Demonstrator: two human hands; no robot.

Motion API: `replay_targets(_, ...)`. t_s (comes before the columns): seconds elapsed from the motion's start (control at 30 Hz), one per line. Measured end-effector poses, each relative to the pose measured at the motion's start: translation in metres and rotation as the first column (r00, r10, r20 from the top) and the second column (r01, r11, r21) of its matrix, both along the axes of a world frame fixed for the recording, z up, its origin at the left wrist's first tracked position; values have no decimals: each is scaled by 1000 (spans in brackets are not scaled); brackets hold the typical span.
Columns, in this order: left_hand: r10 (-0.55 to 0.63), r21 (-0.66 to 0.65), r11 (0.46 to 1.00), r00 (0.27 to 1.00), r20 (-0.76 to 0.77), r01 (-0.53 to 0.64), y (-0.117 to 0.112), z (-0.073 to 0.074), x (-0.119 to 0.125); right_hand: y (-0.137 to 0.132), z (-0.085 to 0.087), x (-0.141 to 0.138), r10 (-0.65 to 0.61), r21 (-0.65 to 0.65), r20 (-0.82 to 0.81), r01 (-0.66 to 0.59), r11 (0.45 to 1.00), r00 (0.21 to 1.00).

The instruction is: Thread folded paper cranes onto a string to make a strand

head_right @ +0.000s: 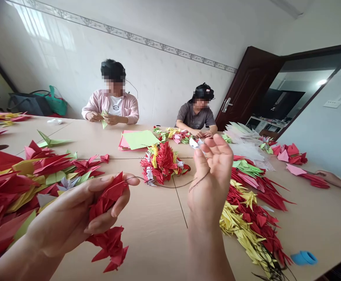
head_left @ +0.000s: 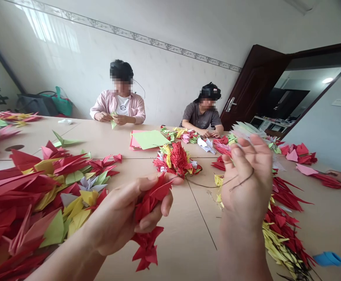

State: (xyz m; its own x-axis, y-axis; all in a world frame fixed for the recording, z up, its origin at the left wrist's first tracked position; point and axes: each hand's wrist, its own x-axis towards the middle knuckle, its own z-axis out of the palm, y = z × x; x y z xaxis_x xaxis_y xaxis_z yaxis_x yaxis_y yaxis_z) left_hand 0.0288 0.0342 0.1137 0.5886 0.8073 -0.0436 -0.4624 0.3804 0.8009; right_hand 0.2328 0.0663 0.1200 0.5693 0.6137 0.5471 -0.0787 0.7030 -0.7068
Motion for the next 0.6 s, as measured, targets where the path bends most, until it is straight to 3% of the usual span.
replay_targets(0.07,21,41,999,1000,-15,-20,-1,1,1,-13,1,-2,-69,52,140,63,997,988)
replay_targets(0.13,12,77,997,1000,-17,-11,-2,1,2,-27,2,-6,59,-16,327,-56,998,943)
replay_targets(0.23,-26,105,994,999,-30,29,-3,1,3,-41,4,-10,378,-236,591,-295,926,712)
replay_targets(0.3,-30,125,992,998,-47,36,-3,0,3,-43,5,-11,465,-316,695,-348,883,548)
replay_targets(0.33,-28,132,991,998,-56,36,-4,0,3,-42,5,-12,469,-324,724,-351,878,505)
replay_targets(0.6,7,141,990,991,-134,12,-5,1,2,-34,0,-16,449,-290,731,-362,886,514)
